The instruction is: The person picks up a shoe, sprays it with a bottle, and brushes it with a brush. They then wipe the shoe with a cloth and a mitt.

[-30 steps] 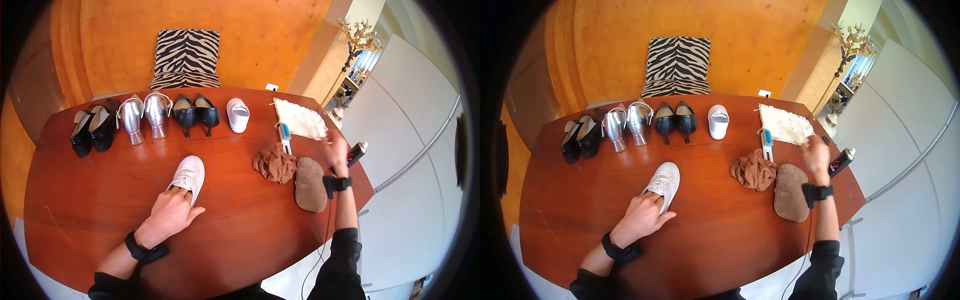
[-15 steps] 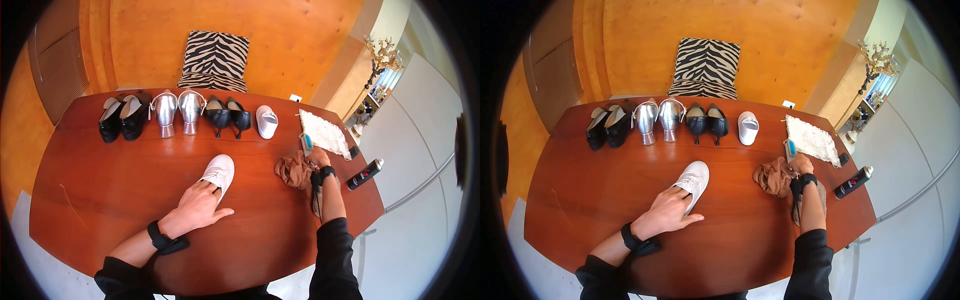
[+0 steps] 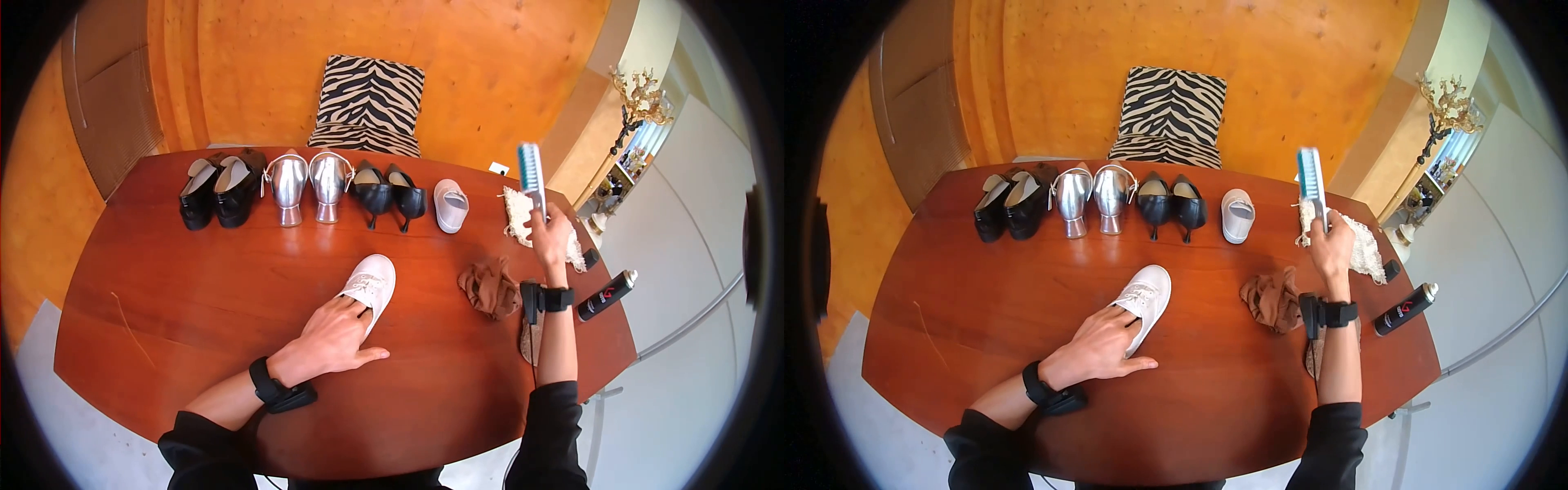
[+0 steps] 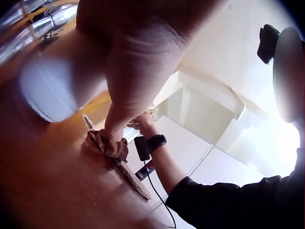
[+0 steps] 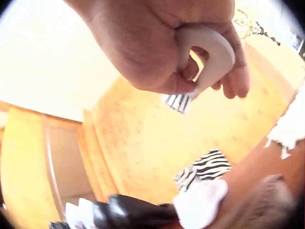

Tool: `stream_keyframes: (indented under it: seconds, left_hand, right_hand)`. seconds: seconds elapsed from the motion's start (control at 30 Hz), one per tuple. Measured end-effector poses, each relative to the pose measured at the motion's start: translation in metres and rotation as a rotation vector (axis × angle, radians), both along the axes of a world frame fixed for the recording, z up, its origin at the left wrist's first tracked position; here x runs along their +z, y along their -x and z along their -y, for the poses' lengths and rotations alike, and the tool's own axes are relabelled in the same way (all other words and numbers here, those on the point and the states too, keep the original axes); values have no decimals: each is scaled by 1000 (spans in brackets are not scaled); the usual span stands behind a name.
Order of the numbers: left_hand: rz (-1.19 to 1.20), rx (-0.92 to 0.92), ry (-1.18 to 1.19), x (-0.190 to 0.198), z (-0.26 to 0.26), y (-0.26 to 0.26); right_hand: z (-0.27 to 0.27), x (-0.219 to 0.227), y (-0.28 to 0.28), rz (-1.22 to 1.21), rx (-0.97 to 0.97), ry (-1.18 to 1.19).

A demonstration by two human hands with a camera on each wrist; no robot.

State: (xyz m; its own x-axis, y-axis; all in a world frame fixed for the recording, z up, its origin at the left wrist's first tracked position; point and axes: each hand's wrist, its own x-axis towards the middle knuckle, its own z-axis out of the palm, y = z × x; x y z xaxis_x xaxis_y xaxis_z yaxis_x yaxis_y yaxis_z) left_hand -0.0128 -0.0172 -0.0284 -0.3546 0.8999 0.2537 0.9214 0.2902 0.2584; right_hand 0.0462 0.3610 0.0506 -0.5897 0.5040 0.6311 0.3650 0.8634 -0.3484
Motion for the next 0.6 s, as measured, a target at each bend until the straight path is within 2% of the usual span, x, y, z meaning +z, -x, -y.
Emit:
stream_keyframes:
  seconds: [0.07, 0.17, 0.23, 0.27, 0.37, 0.4, 0.43, 0.5, 0.57, 0.6]
  left_hand:
    - [10, 3, 23, 0, 0, 0]
    - [-22, -6, 3, -1, 1, 2]
    - [2, -5, 3, 0, 0, 2]
    - [-34, -9, -34, -1, 0, 2]
    - [7, 4, -19, 3, -2, 1]
    - [15, 0, -33, 4, -2, 0]
    - [-2, -3, 15, 7, -2, 0]
    - [50, 19, 35, 11, -3, -2]
    - [46, 4, 86, 10, -4, -2]
    - [25, -3, 16, 9, -5, -3]
  right_hand:
    - [53, 21, -6, -248, 327, 532]
    - [101, 14, -6, -258, 446, 566]
    - [123, -5, -1, -178, 560, 376]
    - [143, -2, -4, -56, 578, 469]
    - [163, -15, 0, 288, 727, 272]
    - [168, -24, 3, 263, 765, 230]
    - [172, -29, 4, 228, 771, 270]
    - [173, -31, 4, 325, 757, 136]
    - [168, -34, 5, 411, 633, 90]
    - [164, -39, 8, 418, 585, 60]
